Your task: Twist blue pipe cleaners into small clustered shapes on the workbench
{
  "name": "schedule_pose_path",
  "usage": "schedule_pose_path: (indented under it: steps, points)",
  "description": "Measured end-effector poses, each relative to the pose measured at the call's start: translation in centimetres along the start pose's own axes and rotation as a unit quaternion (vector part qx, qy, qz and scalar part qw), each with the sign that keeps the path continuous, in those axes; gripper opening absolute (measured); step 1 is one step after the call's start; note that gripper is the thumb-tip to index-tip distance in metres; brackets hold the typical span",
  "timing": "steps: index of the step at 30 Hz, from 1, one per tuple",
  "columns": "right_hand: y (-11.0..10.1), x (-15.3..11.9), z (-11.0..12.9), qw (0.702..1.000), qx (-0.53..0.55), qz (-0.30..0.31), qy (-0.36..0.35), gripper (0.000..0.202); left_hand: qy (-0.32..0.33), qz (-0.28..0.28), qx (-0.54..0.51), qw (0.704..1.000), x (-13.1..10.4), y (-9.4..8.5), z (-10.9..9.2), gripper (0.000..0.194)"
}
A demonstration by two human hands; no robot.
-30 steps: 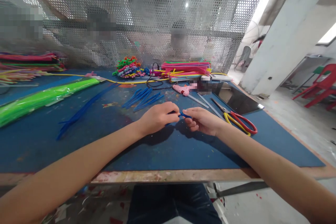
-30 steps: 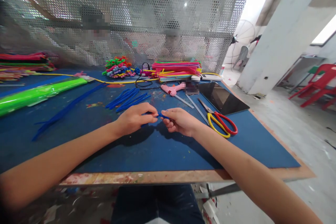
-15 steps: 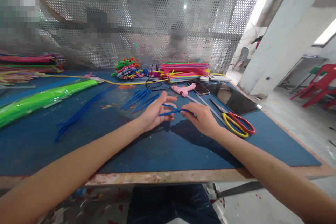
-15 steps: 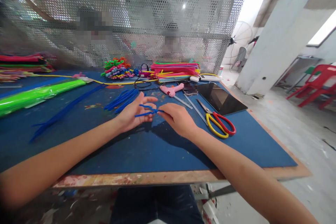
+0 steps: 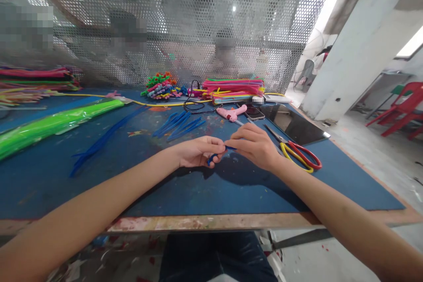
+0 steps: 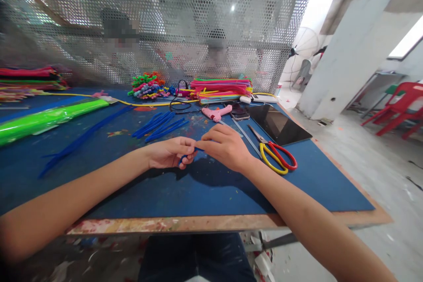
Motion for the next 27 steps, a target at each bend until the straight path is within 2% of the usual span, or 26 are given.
schedule_pose_path:
  steps: [2, 4, 6, 8, 10, 12, 14, 15, 16, 17, 18, 19, 20, 21, 22, 24, 25, 26, 27]
  points:
    - [0.3, 0.0, -0.7, 0.995, 0.062, 0.001, 0.075, 0.018, 0.046, -0.036, 0.053, 0.997, 0.1, -0.5, -0.6, 0.03]
    - [0.7, -0.2, -1.7, 0.977, 0.123, -0.018, 0.17, 0.016, 0.099, -0.083, 0.124, 0.984, 0.2, -1.0, -1.4, 0.029]
    - [1.3, -0.7, -2.9, 0.944, 0.18, -0.043, 0.273, 0.015, 0.151, -0.126, 0.206, 0.959, 0.0, -1.3, -2.3, 0.025]
    - [2.0, -1.3, -3.8, 0.904, 0.23, -0.058, 0.355, 0.016, 0.211, -0.166, 0.299, 0.916, -0.4, -1.2, -3.3, 0.022]
    - [2.8, -1.8, -4.2, 0.868, 0.273, -0.061, 0.41, 0.02, 0.29, -0.207, 0.41, 0.84, -1.2, -0.7, -4.4, 0.019]
    - [3.6, -2.3, -4.4, 0.825, 0.328, -0.053, 0.457, 0.023, 0.363, -0.229, 0.533, 0.729, -2.1, 0.3, -5.0, 0.014]
    - [4.5, -3.0, -4.5, 0.754, 0.407, -0.05, 0.513, 0.025, 0.414, -0.233, 0.626, 0.619, -2.8, 1.4, -5.0, 0.012]
    - [5.0, -3.4, -4.4, 0.711, 0.451, -0.05, 0.538, 0.024, 0.432, -0.233, 0.654, 0.575, -3.1, 1.8, -4.8, 0.014]
    - [5.4, -3.7, -4.2, 0.667, 0.492, -0.05, 0.558, 0.024, 0.445, -0.235, 0.672, 0.544, -3.2, 2.0, -4.6, 0.016]
    - [5.8, -3.9, -4.0, 0.628, 0.528, -0.049, 0.57, 0.024, 0.453, -0.24, 0.68, 0.525, -3.4, 2.1, -4.5, 0.017]
    - [6.0, -3.9, -3.7, 0.6, 0.557, -0.048, 0.572, 0.024, 0.457, -0.247, 0.678, 0.521, -3.4, 2.1, -4.4, 0.017]
    - [6.1, -3.8, -3.4, 0.586, 0.578, -0.048, 0.566, 0.025, 0.456, -0.257, 0.664, 0.534, -3.4, 1.9, -4.4, 0.016]
    - [6.1, -3.6, -3.3, 0.585, 0.589, -0.051, 0.555, 0.026, 0.45, -0.273, 0.635, 0.565, -3.4, 1.6, -4.5, 0.015]
    - [5.9, -3.3, -3.2, 0.598, 0.591, -0.06, 0.538, 0.027, 0.439, -0.288, 0.591, 0.613, -3.3, 1.0, -4.6, 0.014]
    - [5.6, -3.0, -3.1, 0.623, 0.583, -0.066, 0.517, 0.027, 0.42, -0.296, 0.531, 0.674, -3.1, 0.4, -4.6, 0.015]
    - [5.0, -2.3, -2.9, 0.693, 0.542, -0.063, 0.471, 0.026, 0.369, -0.286, 0.382, 0.797, -2.2, -0.8, -4.1, 0.021]
    - [4.7, -2.0, -2.9, 0.731, 0.511, -0.056, 0.449, 0.026, 0.344, -0.271, 0.313, 0.843, -1.8, -1.1, -3.8, 0.025]
    - [4.4, -1.8, -2.8, 0.767, 0.475, -0.05, 0.428, 0.027, 0.324, -0.256, 0.259, 0.873, -1.4, -1.3, -3.5, 0.027]
    - [4.1, -1.6, -2.9, 0.8, 0.436, -0.05, 0.41, 0.029, 0.312, -0.243, 0.231, 0.889, -1.2, -1.3, -3.3, 0.029]
Point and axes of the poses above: each hand's wrist, its own x-axis towards the middle knuckle, its own y-axis out of the palm, z = x × y, the point moved 7 cm from there along x, towards the middle knuckle, and after that the axes turned 4 degrees about -z, right-handed, at the moved point
